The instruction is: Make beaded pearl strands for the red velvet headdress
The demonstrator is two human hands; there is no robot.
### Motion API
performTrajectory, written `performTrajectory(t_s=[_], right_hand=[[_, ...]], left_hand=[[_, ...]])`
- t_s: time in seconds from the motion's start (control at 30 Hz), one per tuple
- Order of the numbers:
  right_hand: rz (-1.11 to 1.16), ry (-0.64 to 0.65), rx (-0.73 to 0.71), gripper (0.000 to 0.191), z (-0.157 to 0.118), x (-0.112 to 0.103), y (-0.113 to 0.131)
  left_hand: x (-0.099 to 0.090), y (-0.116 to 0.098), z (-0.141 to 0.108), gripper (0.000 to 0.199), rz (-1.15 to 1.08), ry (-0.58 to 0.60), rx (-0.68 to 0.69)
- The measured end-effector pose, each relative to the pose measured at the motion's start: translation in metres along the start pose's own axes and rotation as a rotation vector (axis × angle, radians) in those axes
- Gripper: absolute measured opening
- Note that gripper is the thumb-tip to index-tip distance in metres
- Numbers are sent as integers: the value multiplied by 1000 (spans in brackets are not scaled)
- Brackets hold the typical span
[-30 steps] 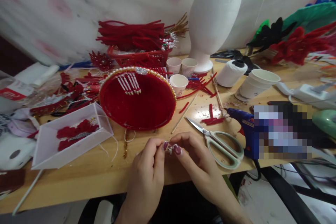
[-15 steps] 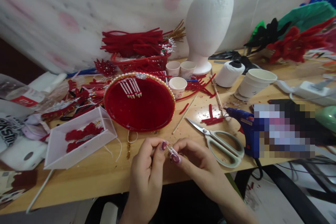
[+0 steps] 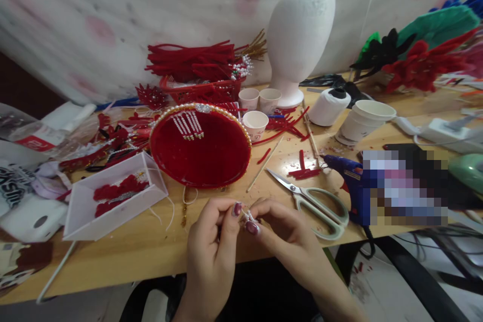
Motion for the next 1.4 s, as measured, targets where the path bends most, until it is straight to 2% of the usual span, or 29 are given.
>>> performTrajectory(t_s=[0.1, 0.27, 0.53, 0.77, 0.9, 1.1, 1.27, 1.4], right_hand=[[71, 6, 19, 8, 0, -1, -1], [73, -33, -8, 4, 1, -1, 0], [60, -44, 4, 3, 1, 3, 2], [-2, -45, 15, 7, 2, 2, 1], [-17, -43, 22, 6, 2, 2, -1], [2, -29, 36, 15, 3, 5, -1], [9, -24, 28, 16, 4, 3, 1], [4, -16, -6, 14, 4, 2, 2]], left_hand=[[-2, 2, 1, 16, 33, 47, 41], [-5, 1, 1, 16, 105, 68, 115], [-6, 1, 1, 17, 121, 80, 104], [-6, 2, -2, 14, 71, -4, 94], [-5, 3, -2, 16, 24, -8, 40], [-5, 5, -2, 16, -59, -22, -29], [-2, 5, -2, 22, -174, -17, -190], [2, 9, -2, 27, -319, 12, -259]])
Point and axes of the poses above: each hand's wrist, its own z-axis towards the middle knuckle, its own x-axis out of the palm, y = z × x, the point moved 2 cm from there along z, towards the middle knuckle, and after that the axes turned 4 degrees about z, right-handed, at the moved point
